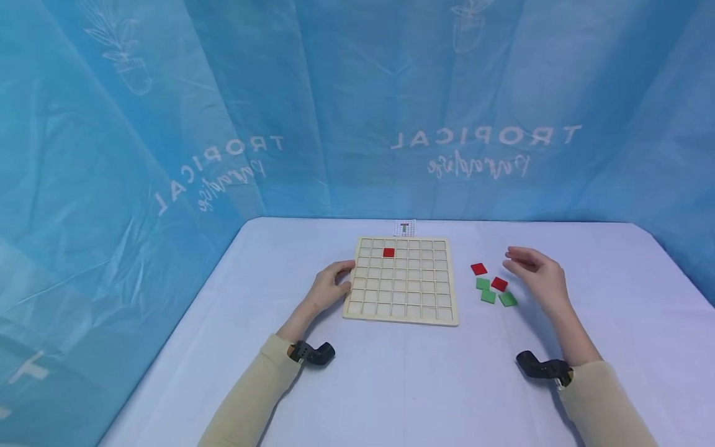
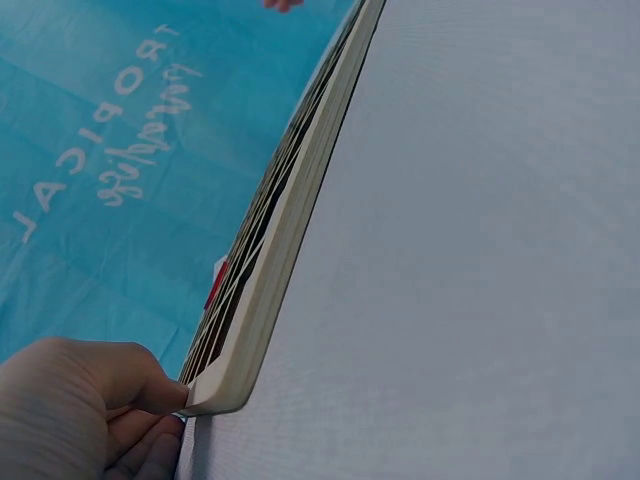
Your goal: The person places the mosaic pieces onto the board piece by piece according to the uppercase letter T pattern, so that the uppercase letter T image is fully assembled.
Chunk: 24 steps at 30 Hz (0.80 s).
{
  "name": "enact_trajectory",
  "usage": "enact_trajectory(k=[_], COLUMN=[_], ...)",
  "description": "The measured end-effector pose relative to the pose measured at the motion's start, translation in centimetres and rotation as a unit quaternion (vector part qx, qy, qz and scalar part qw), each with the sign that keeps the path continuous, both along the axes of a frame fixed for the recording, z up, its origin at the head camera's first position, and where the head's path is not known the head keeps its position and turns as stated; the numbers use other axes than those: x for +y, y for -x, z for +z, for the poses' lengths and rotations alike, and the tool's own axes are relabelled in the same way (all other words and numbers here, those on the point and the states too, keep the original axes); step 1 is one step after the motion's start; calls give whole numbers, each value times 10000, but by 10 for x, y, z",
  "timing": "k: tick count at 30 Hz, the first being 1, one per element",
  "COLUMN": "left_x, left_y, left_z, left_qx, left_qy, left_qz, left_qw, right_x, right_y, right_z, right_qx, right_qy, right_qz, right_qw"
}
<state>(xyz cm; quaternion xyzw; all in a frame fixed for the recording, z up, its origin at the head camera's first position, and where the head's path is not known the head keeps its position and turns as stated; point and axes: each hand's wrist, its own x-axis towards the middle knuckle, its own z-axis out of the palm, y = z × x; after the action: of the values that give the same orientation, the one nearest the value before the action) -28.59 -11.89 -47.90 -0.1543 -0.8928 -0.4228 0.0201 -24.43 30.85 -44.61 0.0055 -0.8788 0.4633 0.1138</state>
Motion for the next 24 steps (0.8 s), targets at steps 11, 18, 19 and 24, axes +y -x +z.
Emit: enact_trajectory(k=[11,18,19,24], left_x=[1,1,1,1], left_y=[0,-1,-1,0], left_z=[1,1,1,0], left_qx=[-87,-8,-10,-2], left_qy=[-3,10,12,-30], left_qz=[23,53,58,22], left_qw=[10000,10000,10000,10000], right_x=[6,6,6,11], right_y=[-6,-2,-2,-2], right_z=[-30,-38,-38,-38], right_qx=[67,326,342,368], right_qy=[-999,-1407,-1415,-1471], right_qz=[432,287,271,284], right_qw=[9940,9891,9890,9880])
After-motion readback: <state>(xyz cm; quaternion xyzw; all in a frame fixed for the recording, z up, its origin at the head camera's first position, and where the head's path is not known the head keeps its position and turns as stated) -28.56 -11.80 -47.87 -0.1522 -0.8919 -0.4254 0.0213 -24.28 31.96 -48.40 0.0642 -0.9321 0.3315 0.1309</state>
